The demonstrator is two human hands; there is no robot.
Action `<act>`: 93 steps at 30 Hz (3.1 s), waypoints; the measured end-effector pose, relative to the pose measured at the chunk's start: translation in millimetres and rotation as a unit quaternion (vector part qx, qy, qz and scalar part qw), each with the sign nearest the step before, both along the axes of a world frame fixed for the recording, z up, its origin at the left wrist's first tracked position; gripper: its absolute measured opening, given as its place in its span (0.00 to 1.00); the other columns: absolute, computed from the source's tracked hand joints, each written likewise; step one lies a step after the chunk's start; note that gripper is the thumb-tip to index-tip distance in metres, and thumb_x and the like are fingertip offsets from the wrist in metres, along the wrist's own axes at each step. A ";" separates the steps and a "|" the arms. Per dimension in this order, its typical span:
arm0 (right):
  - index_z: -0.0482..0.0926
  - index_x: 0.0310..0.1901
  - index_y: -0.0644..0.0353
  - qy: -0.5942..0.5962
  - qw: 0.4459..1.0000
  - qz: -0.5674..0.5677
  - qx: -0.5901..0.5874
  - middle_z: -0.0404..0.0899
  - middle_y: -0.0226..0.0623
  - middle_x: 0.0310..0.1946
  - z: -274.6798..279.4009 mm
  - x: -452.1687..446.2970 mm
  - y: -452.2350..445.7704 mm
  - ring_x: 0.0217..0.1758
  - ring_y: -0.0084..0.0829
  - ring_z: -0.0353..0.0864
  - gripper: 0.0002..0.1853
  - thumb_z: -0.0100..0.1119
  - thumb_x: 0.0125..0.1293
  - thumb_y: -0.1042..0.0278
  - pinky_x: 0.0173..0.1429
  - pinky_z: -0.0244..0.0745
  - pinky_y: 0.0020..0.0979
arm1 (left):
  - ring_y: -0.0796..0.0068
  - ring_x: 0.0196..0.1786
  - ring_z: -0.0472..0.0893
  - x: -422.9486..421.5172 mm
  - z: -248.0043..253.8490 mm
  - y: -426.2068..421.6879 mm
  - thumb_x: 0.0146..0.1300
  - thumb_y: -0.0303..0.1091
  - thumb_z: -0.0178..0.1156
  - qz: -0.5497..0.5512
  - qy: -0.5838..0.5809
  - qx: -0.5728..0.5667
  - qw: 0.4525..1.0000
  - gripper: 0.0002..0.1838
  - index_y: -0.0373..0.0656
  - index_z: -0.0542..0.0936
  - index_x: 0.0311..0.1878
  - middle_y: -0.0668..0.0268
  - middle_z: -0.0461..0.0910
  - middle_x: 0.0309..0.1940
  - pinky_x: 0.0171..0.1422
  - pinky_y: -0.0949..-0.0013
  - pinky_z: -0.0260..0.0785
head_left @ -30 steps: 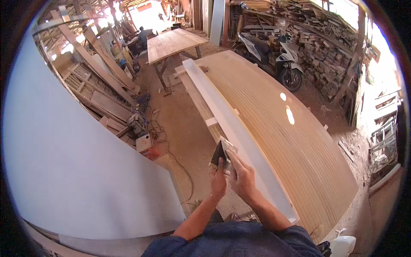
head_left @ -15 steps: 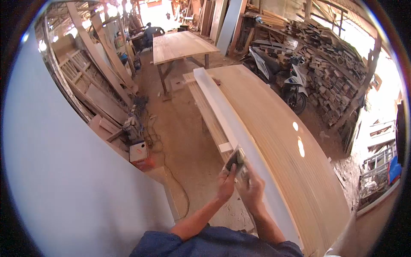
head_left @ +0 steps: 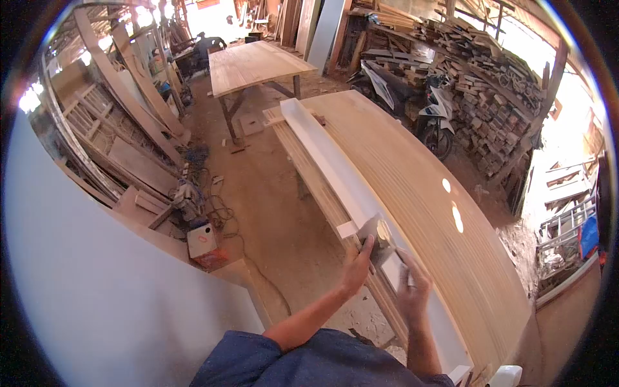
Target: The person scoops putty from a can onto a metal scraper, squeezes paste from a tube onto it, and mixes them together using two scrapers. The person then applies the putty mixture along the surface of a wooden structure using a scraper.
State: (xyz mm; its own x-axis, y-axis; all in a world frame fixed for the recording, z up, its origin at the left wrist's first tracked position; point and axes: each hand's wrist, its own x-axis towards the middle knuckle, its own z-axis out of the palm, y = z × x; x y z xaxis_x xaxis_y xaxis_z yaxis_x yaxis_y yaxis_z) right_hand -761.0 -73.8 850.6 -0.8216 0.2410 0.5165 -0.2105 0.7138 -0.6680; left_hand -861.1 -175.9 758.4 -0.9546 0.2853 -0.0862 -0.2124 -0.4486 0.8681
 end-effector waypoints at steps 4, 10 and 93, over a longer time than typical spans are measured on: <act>0.81 0.48 0.68 0.044 0.993 0.108 0.035 0.84 0.49 0.48 8.0 7.9 48.1 0.54 0.45 0.83 0.14 0.53 0.61 0.87 0.64 0.71 0.39 | 0.73 0.51 0.80 0.2 44.0 -6.8 0.73 0.43 0.52 -0.062 -0.133 0.106 0.983 0.19 0.37 0.74 0.57 0.64 0.80 0.49 0.55 0.71 0.74; 0.82 0.45 0.67 0.124 0.989 0.046 -0.059 0.83 0.51 0.48 -22.2 22.6 75.7 0.58 0.49 0.81 0.12 0.56 0.70 0.67 0.65 0.70 0.46 | 0.70 0.49 0.82 20.3 67.0 8.8 0.72 0.43 0.54 -0.199 -0.215 0.129 0.947 0.19 0.38 0.73 0.57 0.61 0.80 0.48 0.52 0.68 0.78; 0.75 0.60 0.63 0.064 0.991 -0.113 -0.033 0.83 0.56 0.40 -7.4 128.7 111.1 0.34 0.32 0.84 0.19 0.50 0.68 0.80 0.40 0.76 0.30 | 0.81 0.53 0.74 155.3 38.8 134.1 0.77 0.41 0.48 -0.073 0.041 0.068 0.994 0.21 0.38 0.72 0.64 0.68 0.77 0.54 0.56 0.74 0.68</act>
State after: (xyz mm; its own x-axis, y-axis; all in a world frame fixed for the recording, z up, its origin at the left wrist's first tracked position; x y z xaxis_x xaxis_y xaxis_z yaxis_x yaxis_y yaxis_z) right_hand -632.3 37.3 843.1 -0.6714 0.4473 0.5909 -0.1370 0.7087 -0.6921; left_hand -705.7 -41.8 797.2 -0.9043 0.4251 0.0388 -0.2149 -0.5318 0.8191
